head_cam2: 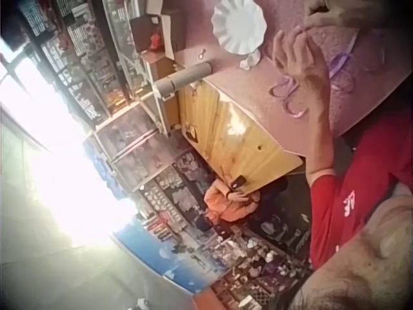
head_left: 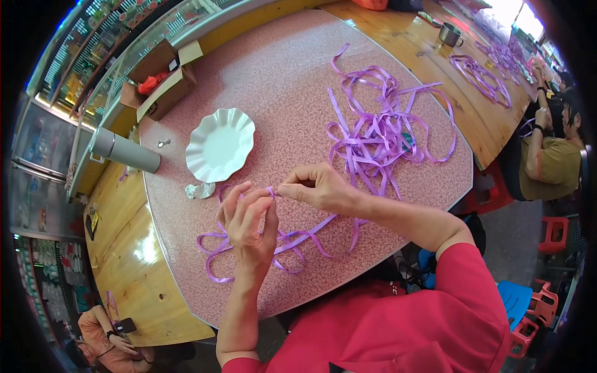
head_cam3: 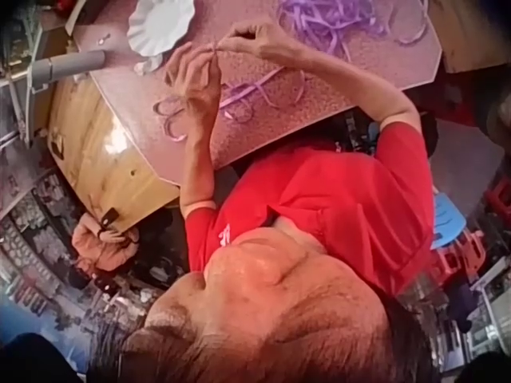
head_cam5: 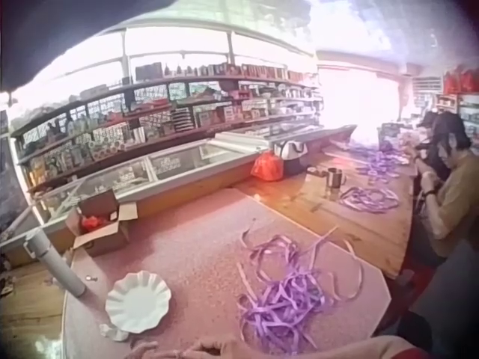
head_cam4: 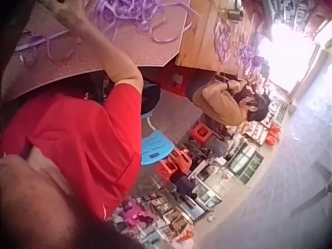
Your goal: Tying knots or decorative loops in long purple ribbons while sitting at a workstation.
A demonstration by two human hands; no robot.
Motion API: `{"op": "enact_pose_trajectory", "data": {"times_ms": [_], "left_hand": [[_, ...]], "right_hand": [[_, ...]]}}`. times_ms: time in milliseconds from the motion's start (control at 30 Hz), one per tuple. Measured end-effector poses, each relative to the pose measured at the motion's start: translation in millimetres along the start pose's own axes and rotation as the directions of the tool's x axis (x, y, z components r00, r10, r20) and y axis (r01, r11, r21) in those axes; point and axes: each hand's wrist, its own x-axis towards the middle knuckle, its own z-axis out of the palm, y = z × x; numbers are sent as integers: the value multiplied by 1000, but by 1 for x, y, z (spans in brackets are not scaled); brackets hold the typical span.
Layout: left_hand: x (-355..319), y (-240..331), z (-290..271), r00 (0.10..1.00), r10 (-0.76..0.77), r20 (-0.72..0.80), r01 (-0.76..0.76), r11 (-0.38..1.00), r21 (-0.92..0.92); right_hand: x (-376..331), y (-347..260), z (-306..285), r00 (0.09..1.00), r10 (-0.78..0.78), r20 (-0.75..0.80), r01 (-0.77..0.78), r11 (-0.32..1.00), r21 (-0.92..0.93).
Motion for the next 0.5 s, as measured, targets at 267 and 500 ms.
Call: {"op": "enact_pose_trajectory", "data": {"times_ms": [267,500], "left_hand": [[8,2,-8,952,277,128,-296,942,158],[9,7,-4,955,229,186,-262,949,173]], "right_hand": [[3,-10,-5,959,265,98,-276,953,125],[3,-2,-1,953,292,75,-301,937,176]]}}
